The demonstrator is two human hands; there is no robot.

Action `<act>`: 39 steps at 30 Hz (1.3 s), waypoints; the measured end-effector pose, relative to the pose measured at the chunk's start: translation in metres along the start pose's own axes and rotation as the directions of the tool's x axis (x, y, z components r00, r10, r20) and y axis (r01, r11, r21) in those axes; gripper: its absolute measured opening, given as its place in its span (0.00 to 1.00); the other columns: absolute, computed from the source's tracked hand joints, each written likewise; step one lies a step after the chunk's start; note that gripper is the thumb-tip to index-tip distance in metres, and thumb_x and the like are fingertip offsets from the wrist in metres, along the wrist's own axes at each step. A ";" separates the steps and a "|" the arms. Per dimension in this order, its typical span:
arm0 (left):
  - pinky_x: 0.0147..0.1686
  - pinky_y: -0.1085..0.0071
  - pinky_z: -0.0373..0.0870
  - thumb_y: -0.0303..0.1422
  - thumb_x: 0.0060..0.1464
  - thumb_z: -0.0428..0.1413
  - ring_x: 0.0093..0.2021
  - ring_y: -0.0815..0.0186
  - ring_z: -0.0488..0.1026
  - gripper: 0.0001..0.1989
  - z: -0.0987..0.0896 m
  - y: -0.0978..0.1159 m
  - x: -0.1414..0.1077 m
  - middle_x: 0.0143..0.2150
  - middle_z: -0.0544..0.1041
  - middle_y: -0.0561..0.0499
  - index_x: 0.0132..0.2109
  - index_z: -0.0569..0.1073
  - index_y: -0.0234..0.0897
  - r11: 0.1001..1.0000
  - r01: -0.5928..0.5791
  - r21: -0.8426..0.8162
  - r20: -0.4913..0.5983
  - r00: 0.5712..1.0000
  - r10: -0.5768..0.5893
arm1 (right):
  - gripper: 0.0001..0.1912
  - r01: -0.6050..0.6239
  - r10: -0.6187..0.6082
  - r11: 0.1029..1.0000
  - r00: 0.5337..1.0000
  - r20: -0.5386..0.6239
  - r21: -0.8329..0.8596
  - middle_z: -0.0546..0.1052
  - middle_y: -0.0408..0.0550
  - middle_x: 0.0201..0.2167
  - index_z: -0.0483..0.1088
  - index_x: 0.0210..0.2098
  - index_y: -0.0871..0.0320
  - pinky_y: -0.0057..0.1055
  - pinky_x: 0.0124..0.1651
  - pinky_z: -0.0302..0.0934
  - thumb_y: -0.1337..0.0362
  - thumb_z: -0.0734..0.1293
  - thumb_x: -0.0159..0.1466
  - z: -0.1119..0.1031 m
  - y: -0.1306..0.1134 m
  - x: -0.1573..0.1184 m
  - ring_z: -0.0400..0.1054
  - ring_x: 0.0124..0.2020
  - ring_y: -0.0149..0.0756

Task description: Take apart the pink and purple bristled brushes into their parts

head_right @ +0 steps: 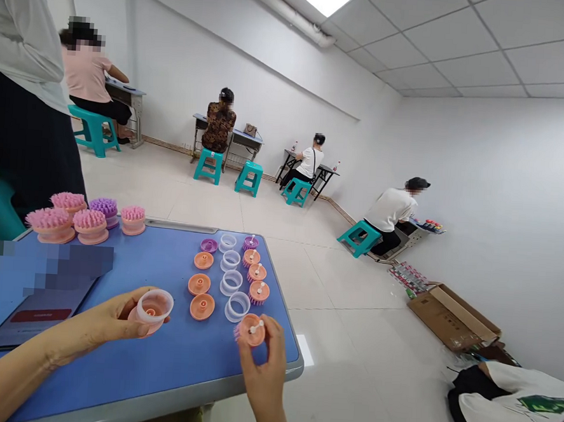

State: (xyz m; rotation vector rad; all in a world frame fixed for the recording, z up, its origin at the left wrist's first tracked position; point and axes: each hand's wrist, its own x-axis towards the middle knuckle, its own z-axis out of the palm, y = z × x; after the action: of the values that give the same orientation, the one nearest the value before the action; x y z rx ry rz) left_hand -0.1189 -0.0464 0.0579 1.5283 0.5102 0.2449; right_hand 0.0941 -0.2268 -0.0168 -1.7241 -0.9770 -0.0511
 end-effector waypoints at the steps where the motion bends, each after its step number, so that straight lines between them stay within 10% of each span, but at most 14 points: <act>1: 0.33 0.73 0.64 0.42 0.42 0.58 0.33 0.65 0.64 0.16 0.000 0.001 0.000 0.32 0.68 0.53 0.38 0.69 0.40 1.000 0.000 0.015 0.033 0.999 0.000 | 0.21 -0.062 0.060 0.997 0.998 -0.030 -0.049 0.68 0.53 0.46 0.61 0.49 0.56 0.40 0.48 0.62 0.59 0.65 0.57 -0.006 0.007 0.001 0.65 0.47 0.42; 19: 0.29 0.77 0.60 0.36 0.43 0.58 0.31 0.69 0.60 0.14 0.001 -0.005 0.002 0.30 0.64 0.56 0.40 0.69 0.40 0.999 0.034 0.007 0.157 0.987 -0.034 | 0.29 -0.172 0.150 0.972 0.979 -0.140 -0.160 0.65 0.57 0.52 0.59 0.52 0.58 0.46 0.51 0.58 0.54 0.67 0.55 -0.012 0.020 0.003 0.60 0.52 0.48; 24: 0.29 0.76 0.61 0.33 0.43 0.56 0.32 0.67 0.63 0.15 0.005 -0.007 0.002 0.32 0.66 0.56 0.42 0.69 0.40 0.990 0.026 0.138 0.096 0.995 -0.039 | 0.15 0.028 -0.031 1.000 0.947 -0.319 -0.013 0.68 0.54 0.44 0.62 0.47 0.57 0.42 0.49 0.61 0.61 0.62 0.61 -0.008 0.008 -0.021 0.63 0.48 0.42; 28: 0.39 0.71 0.64 0.32 0.41 0.58 0.40 0.62 0.66 0.19 0.012 -0.012 0.002 0.39 0.70 0.54 0.44 0.69 0.42 0.932 -0.048 0.359 0.035 0.999 0.038 | 0.10 0.019 -0.034 0.988 0.995 0.093 0.154 0.70 0.49 0.39 0.64 0.45 0.53 0.31 0.37 0.65 0.63 0.59 0.63 0.010 -0.023 -0.035 0.67 0.35 0.34; 32: 0.44 0.68 0.64 0.29 0.42 0.57 0.44 0.63 0.66 0.19 0.021 -0.017 0.000 0.43 0.69 0.52 0.44 0.67 0.41 0.815 -0.229 0.532 0.090 0.972 0.215 | 0.22 -0.174 0.027 0.959 0.843 0.537 0.225 0.68 0.52 0.48 0.54 0.56 0.51 0.29 0.31 0.66 0.57 0.58 0.64 0.032 -0.058 -0.027 0.67 0.33 0.33; 39: 0.41 0.68 0.66 0.29 0.44 0.60 0.41 0.63 0.68 0.17 0.027 -0.024 0.002 0.41 0.72 0.49 0.43 0.65 0.36 0.645 -0.354 0.678 0.125 0.919 0.373 | 0.19 -0.412 0.067 0.840 0.725 0.685 0.354 0.71 0.44 0.29 0.63 0.47 0.56 0.25 0.25 0.63 0.52 0.60 0.61 0.057 -0.069 -0.006 0.64 0.23 0.27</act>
State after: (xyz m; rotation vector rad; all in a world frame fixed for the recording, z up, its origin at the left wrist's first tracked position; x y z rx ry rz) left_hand -0.1088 -0.0706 0.0326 2.3828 0.3100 0.4187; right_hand 0.0233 -0.1800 0.0112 -1.3766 -1.1125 0.9738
